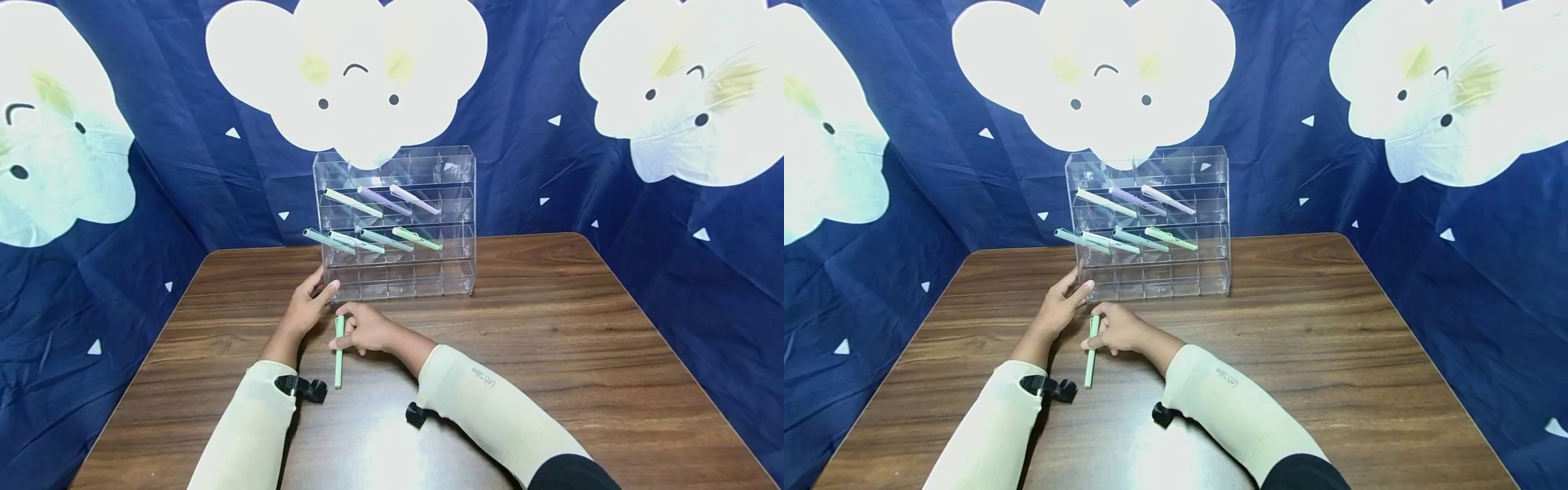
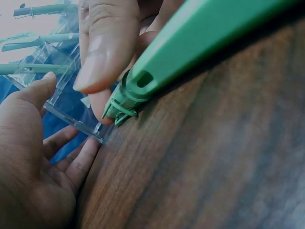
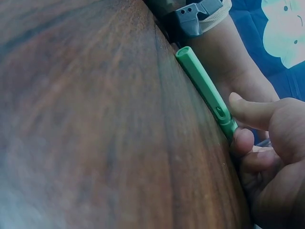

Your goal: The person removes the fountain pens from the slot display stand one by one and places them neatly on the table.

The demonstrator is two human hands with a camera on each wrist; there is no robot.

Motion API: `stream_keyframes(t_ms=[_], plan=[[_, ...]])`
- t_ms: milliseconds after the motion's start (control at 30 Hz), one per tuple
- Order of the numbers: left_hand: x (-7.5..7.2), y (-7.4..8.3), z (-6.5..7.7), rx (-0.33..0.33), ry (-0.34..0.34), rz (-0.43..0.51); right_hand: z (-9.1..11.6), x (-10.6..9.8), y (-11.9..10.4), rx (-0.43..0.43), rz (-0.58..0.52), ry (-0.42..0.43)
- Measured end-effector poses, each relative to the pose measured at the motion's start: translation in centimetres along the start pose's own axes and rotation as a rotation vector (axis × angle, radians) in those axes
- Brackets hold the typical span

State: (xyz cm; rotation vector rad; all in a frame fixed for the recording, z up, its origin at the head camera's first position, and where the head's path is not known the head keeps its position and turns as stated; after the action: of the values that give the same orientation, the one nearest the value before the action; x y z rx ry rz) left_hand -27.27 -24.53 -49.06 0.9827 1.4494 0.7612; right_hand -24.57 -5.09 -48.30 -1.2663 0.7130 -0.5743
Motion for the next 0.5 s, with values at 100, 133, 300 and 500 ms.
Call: stream_keyframes(t_ms=[100, 133, 300, 500], plan=[[0.05, -0.06, -0.04, 0.001, -0.003, 0.000, -0.09, -0.11, 0.15, -0.001, -0.009, 0.002], [0.05, -0.08, -0.05, 0.002, -0.003, -0.003, -0.11, -0.16, 0.18, 0.001, -0.014, -0.001], [0.05, -0.15, -0.14, 0.005, -0.001, 0.010, -0.10, -0.31, 0.08, 0.008, -0.037, -0.013], [0.02, -0.11, -0.02, 0.008, -0.002, 0.009, 0.31, -0.42, -0.27, 0.000, -0.047, -0.002]])
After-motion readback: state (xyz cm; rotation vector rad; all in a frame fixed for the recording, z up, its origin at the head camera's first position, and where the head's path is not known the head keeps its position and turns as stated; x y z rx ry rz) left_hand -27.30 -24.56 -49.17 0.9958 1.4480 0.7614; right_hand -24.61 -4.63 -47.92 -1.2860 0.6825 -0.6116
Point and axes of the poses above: each hand's wrist, its own z-axis away from the middle knuckle, its own x-axis out of the palm, y = z × x, the point moved 1 cm from there along -z, towards the middle knuckle, and after that the axes turned 6 degrees about -z, right-handed, at the moved point
